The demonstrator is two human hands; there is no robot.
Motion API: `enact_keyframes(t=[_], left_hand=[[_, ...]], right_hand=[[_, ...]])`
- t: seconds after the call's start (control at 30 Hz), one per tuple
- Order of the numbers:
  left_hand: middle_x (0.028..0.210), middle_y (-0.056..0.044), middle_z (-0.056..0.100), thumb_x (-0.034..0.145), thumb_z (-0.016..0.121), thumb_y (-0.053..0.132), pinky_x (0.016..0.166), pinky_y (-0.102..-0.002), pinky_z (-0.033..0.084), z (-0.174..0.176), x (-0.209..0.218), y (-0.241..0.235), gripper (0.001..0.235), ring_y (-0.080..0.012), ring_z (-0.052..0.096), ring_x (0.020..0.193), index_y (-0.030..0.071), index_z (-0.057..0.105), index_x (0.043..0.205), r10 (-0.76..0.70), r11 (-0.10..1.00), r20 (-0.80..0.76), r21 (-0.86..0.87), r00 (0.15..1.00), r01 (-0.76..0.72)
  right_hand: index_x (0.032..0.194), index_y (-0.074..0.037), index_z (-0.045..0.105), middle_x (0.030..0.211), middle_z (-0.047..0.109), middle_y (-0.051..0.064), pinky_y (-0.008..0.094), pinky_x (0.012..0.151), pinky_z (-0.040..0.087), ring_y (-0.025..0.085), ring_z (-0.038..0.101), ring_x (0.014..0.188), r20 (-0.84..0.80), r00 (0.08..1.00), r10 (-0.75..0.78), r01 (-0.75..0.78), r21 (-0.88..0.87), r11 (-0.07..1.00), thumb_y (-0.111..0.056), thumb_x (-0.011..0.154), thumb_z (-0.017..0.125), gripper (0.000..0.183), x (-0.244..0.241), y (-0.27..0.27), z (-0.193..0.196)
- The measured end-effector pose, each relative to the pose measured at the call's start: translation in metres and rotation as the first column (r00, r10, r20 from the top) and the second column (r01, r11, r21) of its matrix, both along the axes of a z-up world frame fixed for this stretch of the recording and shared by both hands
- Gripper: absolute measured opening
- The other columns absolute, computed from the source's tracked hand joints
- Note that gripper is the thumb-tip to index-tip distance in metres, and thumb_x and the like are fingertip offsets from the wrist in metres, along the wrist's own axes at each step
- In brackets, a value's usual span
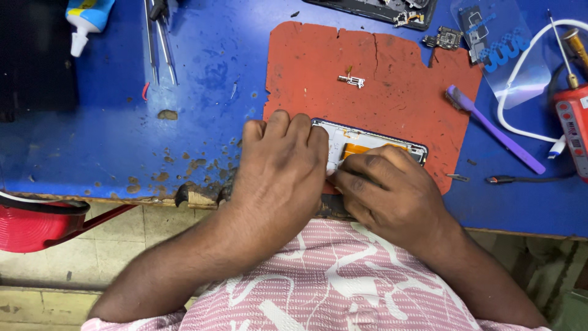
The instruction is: The person cleans the interior of a disassembled smartphone with a brush, then uses a screwdriver to remove and reinsert small components and screws. The phone remains open on the workbench throughout the clip.
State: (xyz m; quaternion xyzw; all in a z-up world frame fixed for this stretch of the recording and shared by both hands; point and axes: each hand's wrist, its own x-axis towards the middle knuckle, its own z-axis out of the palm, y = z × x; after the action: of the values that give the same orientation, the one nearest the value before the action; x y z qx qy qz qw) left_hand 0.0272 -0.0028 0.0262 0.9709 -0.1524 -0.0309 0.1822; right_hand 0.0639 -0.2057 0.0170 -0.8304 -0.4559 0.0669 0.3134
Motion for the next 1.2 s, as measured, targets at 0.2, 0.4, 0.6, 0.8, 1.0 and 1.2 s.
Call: enact_keyframes(t=[0.2,0.4,0.6,0.8,1.0,1.2], left_hand=[[0.086,-0.013,0.052,0.077,0.070,0.013,0.071,-0.043,0.035,-0.004,-0.008,-0.006,0.020,-0.0247,0.048,0.084,0.002,0.061,0.090,0.022,0.993,0.021,0.120,1.000,-0.024],[0.098,-0.011,0.054,0.073,0.064,-0.002,0.079,-0.043,0.037,-0.002,-0.010,0.005,0.025,-0.0276,0.052,0.094,0.005,0.062,0.097,0.135,0.953,0.014,-0.275,0.991,-0.126],[0.089,-0.011,0.057,0.077,0.067,0.010,0.070,-0.044,0.040,0.003,0.004,0.016,0.013,-0.0298,0.056,0.088,0.007,0.062,0.089,-0.080,0.996,0.011,-0.044,0.997,0.081],[0.087,-0.010,0.062,0.076,0.064,0.015,0.070,-0.042,0.043,0.005,0.019,0.015,0.018,-0.0279,0.059,0.090,0.004,0.064,0.089,-0.261,0.959,0.035,0.120,0.965,0.255],[0.088,-0.012,0.060,0.090,0.063,0.016,0.074,-0.044,0.043,0.010,0.017,0.016,0.011,-0.0287,0.058,0.088,0.005,0.063,0.091,-0.191,0.980,0.006,0.059,0.982,0.190],[0.095,-0.004,0.055,0.100,0.061,0.012,0.071,-0.036,0.050,0.002,0.009,0.024,0.007,-0.0178,0.056,0.082,0.006,0.058,0.102,-0.015,0.646,-0.369,-0.713,0.929,-0.273]], right_hand=[[0.103,-0.002,0.074,0.103,0.068,0.009,0.038,0.077,0.057,0.027,0.066,0.091,-0.046,0.998,-0.038,0.039,0.026,0.999,-0.001,0.071,0.083,0.033,-0.001,0.001,0.003],[0.105,-0.003,0.074,0.102,0.068,0.008,0.037,0.074,0.057,0.025,0.066,0.087,-0.031,0.998,-0.063,0.064,0.045,0.997,0.000,0.076,0.083,0.031,-0.002,0.000,0.003],[0.105,-0.002,0.073,0.104,0.067,0.010,0.038,0.079,0.057,0.026,0.067,0.089,-0.019,0.999,-0.039,0.040,0.047,0.998,-0.003,0.075,0.082,0.031,-0.001,-0.004,0.003],[0.106,-0.003,0.073,0.103,0.068,0.009,0.037,0.079,0.056,0.025,0.066,0.088,-0.015,0.999,-0.048,0.049,0.095,0.994,-0.003,0.078,0.082,0.030,0.000,-0.006,0.000],[0.107,-0.002,0.073,0.104,0.068,0.009,0.037,0.079,0.057,0.026,0.068,0.090,-0.032,0.997,-0.064,0.067,0.109,0.992,-0.002,0.078,0.081,0.030,0.000,-0.007,0.002],[0.109,-0.003,0.072,0.108,0.071,0.009,0.031,0.082,0.059,0.020,0.072,0.095,-0.244,0.936,-0.254,0.298,0.168,0.940,-0.002,0.089,0.078,0.021,-0.004,-0.003,0.009]])
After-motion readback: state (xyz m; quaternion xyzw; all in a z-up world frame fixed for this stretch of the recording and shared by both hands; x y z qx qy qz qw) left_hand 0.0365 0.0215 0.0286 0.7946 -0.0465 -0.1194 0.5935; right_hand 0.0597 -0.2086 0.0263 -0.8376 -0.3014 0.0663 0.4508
